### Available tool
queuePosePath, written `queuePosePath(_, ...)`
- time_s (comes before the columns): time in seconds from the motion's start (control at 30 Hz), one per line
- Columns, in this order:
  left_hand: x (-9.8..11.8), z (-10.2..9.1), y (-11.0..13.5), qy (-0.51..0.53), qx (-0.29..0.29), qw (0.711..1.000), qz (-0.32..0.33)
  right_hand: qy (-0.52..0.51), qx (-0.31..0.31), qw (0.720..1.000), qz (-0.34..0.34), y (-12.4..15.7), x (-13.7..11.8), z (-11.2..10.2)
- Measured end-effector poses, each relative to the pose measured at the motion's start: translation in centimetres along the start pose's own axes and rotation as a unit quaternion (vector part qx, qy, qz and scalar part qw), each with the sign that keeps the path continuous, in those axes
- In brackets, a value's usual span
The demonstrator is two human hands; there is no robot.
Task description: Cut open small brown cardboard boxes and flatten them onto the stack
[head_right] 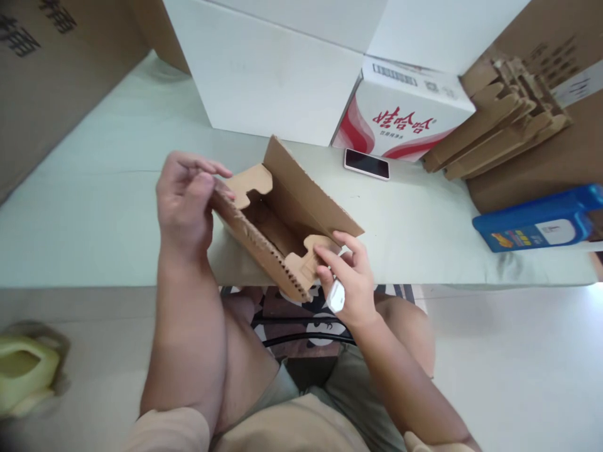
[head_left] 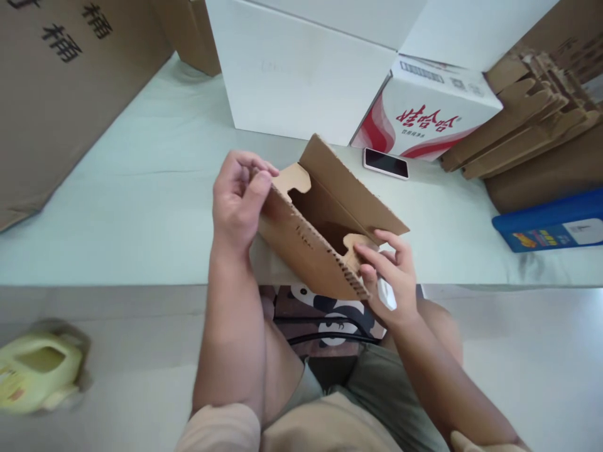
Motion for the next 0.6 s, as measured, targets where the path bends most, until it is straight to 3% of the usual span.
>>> queuePosePath(0.1, -0.4, 0.1, 0.2, -0.070, -0.001, 0.998, 0.000, -0.024, 0.090, 0.995, 0.027, 0.3, 0.5, -0.2)
queuePosePath(0.17, -0.5, 0.3, 0.2, -0.087, -0.013, 0.996, -0.003, -0.094, 0.104, 0.988, 0.068, 0.7, 1.2, -0.2)
queuePosePath(0.23, -0.4, 0.6, 0.2, -0.106, -0.037, 0.994, 0.000, -0.180, 0.043, 0.978, 0.095, 1.1, 1.8, 0.4)
queuePosePath(0.33, -0.4, 1.1, 0.2, -0.144, -0.089, 0.986, 0.004, -0.235, -0.071, 0.966, 0.079, 1.8, 1.7, 1.4)
queuePosePath(0.4, -0.6, 1.0, 0.3, -0.164, -0.109, 0.980, -0.010, -0.249, -0.045, 0.963, 0.090, 2.0, 2.3, 1.2)
queuePosePath(0.5, -1.2, -0.3, 0.2, -0.157, -0.081, 0.983, -0.045, -0.279, 0.070, 0.934, 0.212, 2.1, 5.0, 0.6)
queuePosePath(0.53, -1.5, -1.0, 0.1, -0.146, -0.059, 0.986, -0.056, -0.289, 0.077, 0.917, 0.264, 2.2, 6.0, 0.9)
queuePosePath(0.6, -2.3, -2.6, 0.0, -0.123, -0.001, 0.990, -0.071, -0.315, 0.006, 0.882, 0.350, 2.4, 7.3, 2.6)
Point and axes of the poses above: each hand's wrist, its own y-axis away from the middle knuckle, its own z-axis out of the palm, x = y × z, the point moved 6 cm from there along -y, towards the middle knuckle, and after that the axes turned 7 degrees about z, right-handed, at the moved point
